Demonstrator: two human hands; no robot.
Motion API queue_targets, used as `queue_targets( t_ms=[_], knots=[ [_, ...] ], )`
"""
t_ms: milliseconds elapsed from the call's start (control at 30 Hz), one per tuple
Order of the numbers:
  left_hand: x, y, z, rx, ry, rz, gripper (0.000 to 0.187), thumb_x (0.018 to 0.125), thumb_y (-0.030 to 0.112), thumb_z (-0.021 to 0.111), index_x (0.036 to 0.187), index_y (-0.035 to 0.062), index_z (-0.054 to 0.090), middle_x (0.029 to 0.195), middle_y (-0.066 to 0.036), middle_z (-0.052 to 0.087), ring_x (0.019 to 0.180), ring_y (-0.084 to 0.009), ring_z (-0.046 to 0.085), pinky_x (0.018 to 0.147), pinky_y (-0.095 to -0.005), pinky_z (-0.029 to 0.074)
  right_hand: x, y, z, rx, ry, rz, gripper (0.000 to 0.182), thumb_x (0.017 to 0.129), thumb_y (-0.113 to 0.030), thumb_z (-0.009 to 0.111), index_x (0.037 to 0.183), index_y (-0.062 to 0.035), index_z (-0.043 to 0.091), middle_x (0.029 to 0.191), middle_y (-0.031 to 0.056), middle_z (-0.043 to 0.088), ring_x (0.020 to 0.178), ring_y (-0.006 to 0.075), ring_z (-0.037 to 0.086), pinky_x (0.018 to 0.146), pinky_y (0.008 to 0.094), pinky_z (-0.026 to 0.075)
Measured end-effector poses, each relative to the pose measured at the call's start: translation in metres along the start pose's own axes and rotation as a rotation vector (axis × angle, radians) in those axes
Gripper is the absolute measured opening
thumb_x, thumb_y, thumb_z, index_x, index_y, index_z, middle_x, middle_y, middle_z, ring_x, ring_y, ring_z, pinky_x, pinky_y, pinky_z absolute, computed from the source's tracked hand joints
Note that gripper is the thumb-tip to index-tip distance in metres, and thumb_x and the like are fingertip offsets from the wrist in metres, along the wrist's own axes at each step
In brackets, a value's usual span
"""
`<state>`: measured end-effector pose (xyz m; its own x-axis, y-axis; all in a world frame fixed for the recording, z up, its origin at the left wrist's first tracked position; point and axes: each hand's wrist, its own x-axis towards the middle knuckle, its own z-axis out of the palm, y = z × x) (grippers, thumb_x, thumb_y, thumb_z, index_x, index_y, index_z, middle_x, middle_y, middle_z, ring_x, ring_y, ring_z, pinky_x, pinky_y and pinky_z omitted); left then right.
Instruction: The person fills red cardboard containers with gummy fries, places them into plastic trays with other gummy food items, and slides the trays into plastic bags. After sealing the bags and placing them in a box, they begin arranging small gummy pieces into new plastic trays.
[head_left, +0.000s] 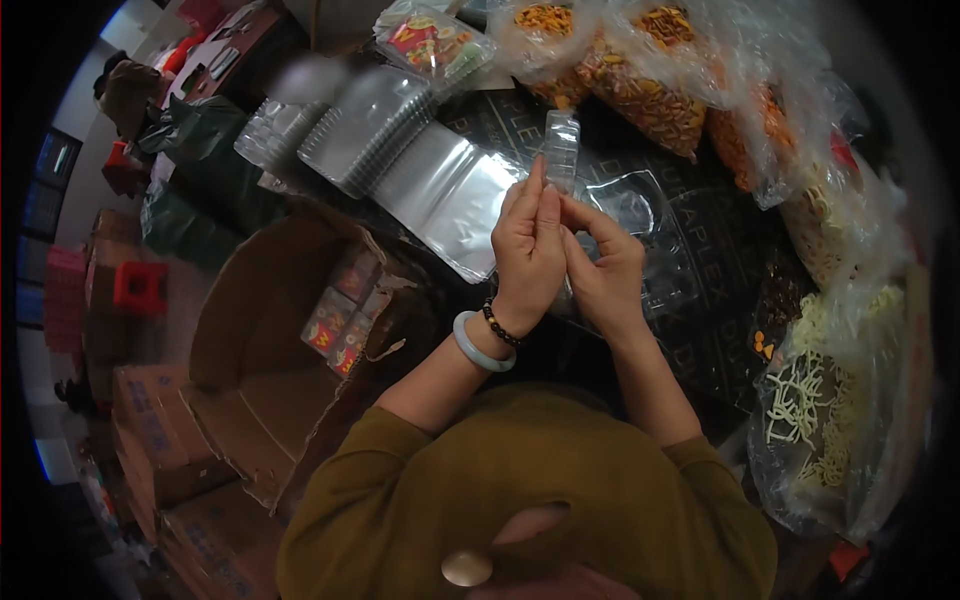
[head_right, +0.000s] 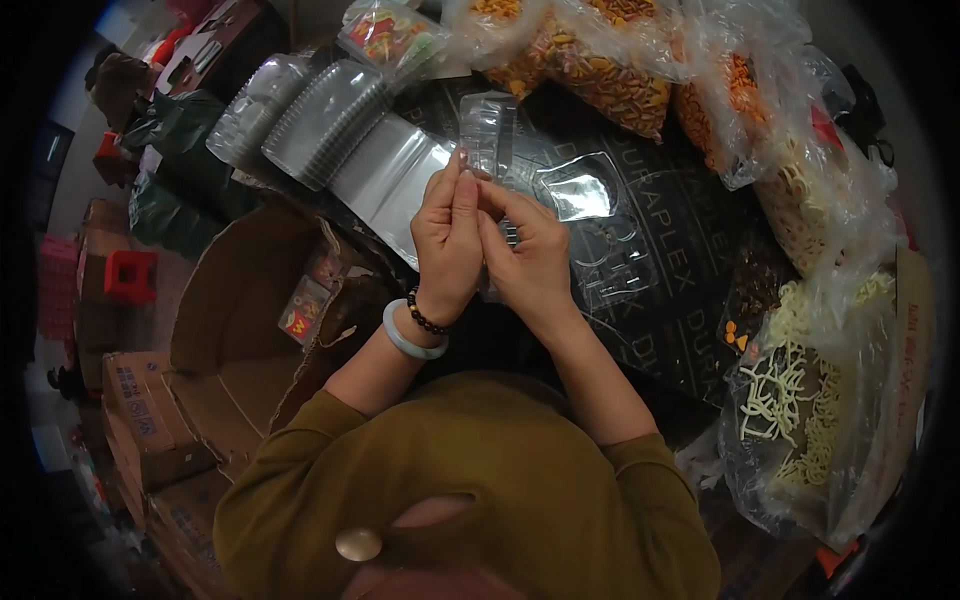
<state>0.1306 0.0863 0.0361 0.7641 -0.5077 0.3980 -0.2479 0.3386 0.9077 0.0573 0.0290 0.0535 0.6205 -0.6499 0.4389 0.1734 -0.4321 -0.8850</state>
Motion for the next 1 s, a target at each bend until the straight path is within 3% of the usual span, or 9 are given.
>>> queue_targets(
  t_ms=[67,133,267,367,467,600,700,900,1000],
  knots=[
    [-0.004,0.009,0.004,0.032,-0.023,0.024,0.038,0.097,0.006,0.042,0.135,0.0048,0.047,0.102,-0.005,0.055,0.089,-0.0113,0.053,0.08,-0.0246,0.045,0.001,0.002,-0.004,0.24,-0.02,0.223,0.021,0.086,-0.001,0.06,0.106,0.0008,0.066,0.092,0.0066,0.068,0.085,0.0136,0.064,0.078,0.0262,0.05],
    [0.009,0.018,-0.011,0.293,-0.287,0.309,0.043,0.09,-0.003,0.043,0.132,0.0052,0.05,0.104,-0.011,0.054,0.092,-0.0187,0.054,0.082,-0.028,0.045,-0.003,0.005,-0.013,0.498,-0.009,0.385,0.02,0.088,-0.001,0.06,0.107,0.0035,0.064,0.094,0.0064,0.067,0.086,0.0102,0.062,0.078,0.0227,0.05],
    [0.04,0.055,-0.041,0.508,-0.908,0.209,0.051,0.077,-0.009,0.05,0.122,0.0134,0.057,0.103,-0.014,0.051,0.092,-0.0263,0.056,0.076,-0.0322,0.048,-0.012,0.017,-0.027,0.782,-0.033,0.554,0.017,0.086,-0.002,0.063,0.103,0.0028,0.064,0.093,0.0061,0.066,0.084,0.0099,0.061,0.076,0.0214,0.049],
    [0.047,0.044,-0.044,0.771,-0.982,0.334,0.047,0.076,-0.004,0.058,0.119,0.0146,0.058,0.103,-0.013,0.053,0.093,-0.0285,0.057,0.074,-0.0338,0.05,-0.012,0.023,-0.028,0.89,-0.065,0.672,0.018,0.085,-0.003,0.064,0.103,0.0024,0.064,0.091,0.0051,0.065,0.08,0.0098,0.06,0.073,0.0202,0.049],
    [0.053,0.041,-0.036,0.924,-0.87,0.816,0.028,0.076,0.003,0.061,0.103,0.0094,0.063,0.105,-0.011,0.056,0.101,-0.0267,0.058,0.079,-0.0368,0.051,-0.013,0.021,-0.025,0.908,0.062,0.704,0.019,0.084,-0.002,0.065,0.103,0.0013,0.064,0.09,0.0045,0.065,0.076,0.0093,0.058,0.07,0.02,0.048],
    [0.057,0.033,-0.031,0.849,-0.855,1.065,0.01,0.074,0.005,0.065,0.084,0.006,0.064,0.104,-0.008,0.057,0.109,-0.0233,0.057,0.093,-0.0402,0.046,-0.014,0.025,-0.03,0.806,0.068,0.694,0.02,0.084,-0.002,0.064,0.104,0.0014,0.064,0.091,0.0045,0.065,0.075,0.0083,0.058,0.068,0.0203,0.048],
    [0.057,0.037,-0.032,0.822,-0.933,1.029,0.005,0.074,0.002,0.062,0.077,0.0051,0.061,0.097,-0.007,0.058,0.112,-0.0218,0.056,0.104,-0.0431,0.039,-0.018,0.022,-0.037,0.659,0.063,0.648,0.022,0.085,-0.003,0.064,0.106,0.0018,0.063,0.091,0.0044,0.064,0.076,0.0083,0.057,0.069,0.0207,0.047],
    [0.092,0.048,-0.075,1.01,-0.969,0.832,0.009,0.07,-0.004,0.054,0.073,0.0047,0.052,0.076,-0.008,0.054,0.085,-0.0258,0.06,0.109,-0.0462,0.031,-0.015,0.049,-0.054,0.11,-0.001,0.552,0.028,0.086,-0.008,0.061,0.11,0.0057,0.062,0.079,0.0008,0.062,0.069,0.0047,0.051,0.067,0.0181,0.043],
    [0.124,0.04,-0.086,0.98,-0.88,0.798,0.013,0.071,-0.002,0.054,0.083,0.0027,0.057,0.079,-0.011,0.054,0.086,-0.0295,0.056,0.1,-0.0443,0.039,-0.024,0.06,-0.027,-0.431,-0.149,0.327,0.04,0.085,-0.013,0.052,0.121,0.0043,0.053,0.093,0.0223,0.063,0.077,0.0324,0.063,0.07,0.0411,0.05]
  ],
)
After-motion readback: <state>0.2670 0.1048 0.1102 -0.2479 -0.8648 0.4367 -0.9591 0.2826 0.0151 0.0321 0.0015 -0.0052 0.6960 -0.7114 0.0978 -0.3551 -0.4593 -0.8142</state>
